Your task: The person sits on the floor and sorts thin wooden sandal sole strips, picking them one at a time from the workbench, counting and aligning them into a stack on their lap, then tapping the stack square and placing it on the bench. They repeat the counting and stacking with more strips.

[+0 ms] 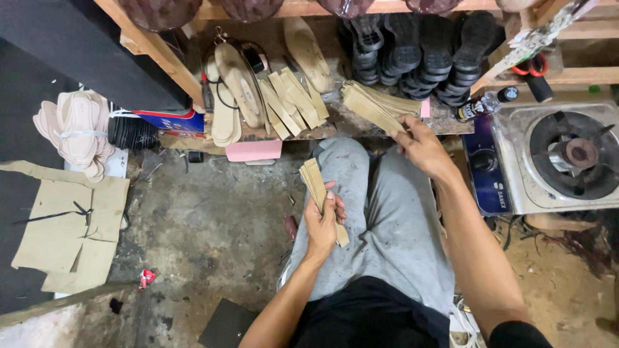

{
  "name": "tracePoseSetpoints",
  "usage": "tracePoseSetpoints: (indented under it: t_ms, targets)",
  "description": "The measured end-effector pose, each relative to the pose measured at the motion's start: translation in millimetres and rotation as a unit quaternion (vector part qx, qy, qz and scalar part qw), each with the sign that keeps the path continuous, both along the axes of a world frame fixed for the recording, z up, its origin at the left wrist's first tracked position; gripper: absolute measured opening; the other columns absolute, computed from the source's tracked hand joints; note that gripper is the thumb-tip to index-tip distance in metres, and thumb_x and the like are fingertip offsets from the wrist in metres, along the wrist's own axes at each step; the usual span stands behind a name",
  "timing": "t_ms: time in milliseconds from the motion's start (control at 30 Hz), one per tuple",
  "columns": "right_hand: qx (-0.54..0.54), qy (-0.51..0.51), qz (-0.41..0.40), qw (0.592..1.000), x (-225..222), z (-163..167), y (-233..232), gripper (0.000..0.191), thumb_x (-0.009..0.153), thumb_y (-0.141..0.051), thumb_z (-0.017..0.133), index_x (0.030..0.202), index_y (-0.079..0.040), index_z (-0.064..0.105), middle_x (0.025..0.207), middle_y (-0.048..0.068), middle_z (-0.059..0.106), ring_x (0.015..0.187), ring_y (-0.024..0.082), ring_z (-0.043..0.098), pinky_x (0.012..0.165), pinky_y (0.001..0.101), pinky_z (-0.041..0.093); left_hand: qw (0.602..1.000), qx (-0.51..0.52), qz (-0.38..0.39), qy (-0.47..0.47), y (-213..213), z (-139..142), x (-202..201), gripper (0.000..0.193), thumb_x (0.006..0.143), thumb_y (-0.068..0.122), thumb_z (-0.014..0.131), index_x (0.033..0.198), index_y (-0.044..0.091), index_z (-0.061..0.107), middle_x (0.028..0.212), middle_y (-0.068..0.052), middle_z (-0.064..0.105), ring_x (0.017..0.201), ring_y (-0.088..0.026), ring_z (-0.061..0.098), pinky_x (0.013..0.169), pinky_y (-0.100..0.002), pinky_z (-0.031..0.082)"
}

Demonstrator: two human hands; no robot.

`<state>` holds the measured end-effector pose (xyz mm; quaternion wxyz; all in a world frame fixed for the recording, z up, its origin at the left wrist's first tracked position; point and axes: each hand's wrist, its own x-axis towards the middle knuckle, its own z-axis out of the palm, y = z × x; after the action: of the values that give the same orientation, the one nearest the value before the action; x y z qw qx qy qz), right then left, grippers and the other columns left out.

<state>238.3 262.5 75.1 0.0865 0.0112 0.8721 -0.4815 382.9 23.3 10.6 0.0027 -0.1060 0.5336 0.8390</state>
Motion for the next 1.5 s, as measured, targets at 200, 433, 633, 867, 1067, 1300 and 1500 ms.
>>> tracePoseSetpoints:
  t_ms: [200,433,633,867,1067,1300,1500]
  targets:
    - [-0.164,-0.01,-0.032,0.986,-74,-60,-35,0.032,0.101,-0.017,0.063,0.125,0.003,0.065,0.099,0.008,0.072,0.075,0.013,0.068,0.061,0.0283,0.053,1.0,0.022,0.009,-0.016,-4,1,-2,0.028,0.107,0.017,0.051,0.131,0.003,0.056,0.081,-0.003,0.062,0.061,-0.008,0.057,0.052,-0.024,0.047]
    - [-0.211,-0.014,-0.095,0.973,-101,-93,-49,0.043,0.099,-0.015,0.064,0.139,-0.003,0.053,0.099,0.01,0.074,0.071,0.014,0.069,0.059,0.0281,0.053,0.999,0.021,0.025,-0.015,-6,-6,-7,0.028,0.107,0.017,0.051,0.13,0.001,0.056,0.081,-0.004,0.063,0.06,-0.009,0.056,0.051,-0.024,0.047]
    - [-0.247,-0.038,-0.111,0.962,-120,-100,-85,0.036,0.103,-0.02,0.06,0.134,-0.003,0.053,0.094,0.01,0.073,0.063,0.015,0.067,0.052,0.0299,0.052,0.999,0.016,0.024,-0.02,-6,-10,-9,0.027,0.107,0.016,0.052,0.129,0.001,0.056,0.08,-0.005,0.062,0.058,-0.009,0.056,0.05,-0.024,0.047]
    - [-0.125,0.017,-0.133,0.983,-115,-95,-108,0.044,0.1,-0.018,0.057,0.135,-0.007,0.034,0.09,0.014,0.069,0.051,0.022,0.067,0.046,0.0409,0.055,0.999,-0.006,0.046,-0.016,-16,-9,-8,0.027,0.106,0.015,0.052,0.127,-0.001,0.057,0.079,-0.005,0.062,0.058,-0.009,0.056,0.049,-0.025,0.047]
    - [0.142,0.229,-0.087,0.959,-104,-88,-113,0.014,0.099,-0.017,0.063,0.11,-0.01,0.056,0.102,0.022,0.069,0.088,0.046,0.068,0.075,0.0554,0.052,0.999,0.004,0.05,-0.006,-16,-4,-7,0.029,0.107,0.017,0.052,0.128,-0.001,0.057,0.08,-0.005,0.063,0.059,-0.009,0.056,0.05,-0.024,0.047]
    - [0.203,0.216,-0.112,0.949,-94,-77,-106,0.017,0.1,-0.024,0.06,0.109,-0.011,0.066,0.115,0.025,0.058,0.091,0.047,0.064,0.076,0.0569,0.05,0.999,-0.015,0.036,0.021,-16,2,-2,0.032,0.107,0.021,0.053,0.131,0.0,0.056,0.082,-0.004,0.063,0.062,-0.007,0.056,0.053,-0.023,0.046]
    - [0.064,0.307,-0.102,0.944,-70,-46,-86,0.013,0.099,-0.011,0.061,0.107,-0.005,0.068,0.104,0.018,0.063,0.087,0.034,0.065,0.076,0.0457,0.052,0.995,0.099,0.029,0.004,-20,-1,-4,0.033,0.111,0.032,0.046,0.12,0.002,0.055,0.086,-0.008,0.063,0.067,-0.013,0.057,0.057,-0.028,0.047]
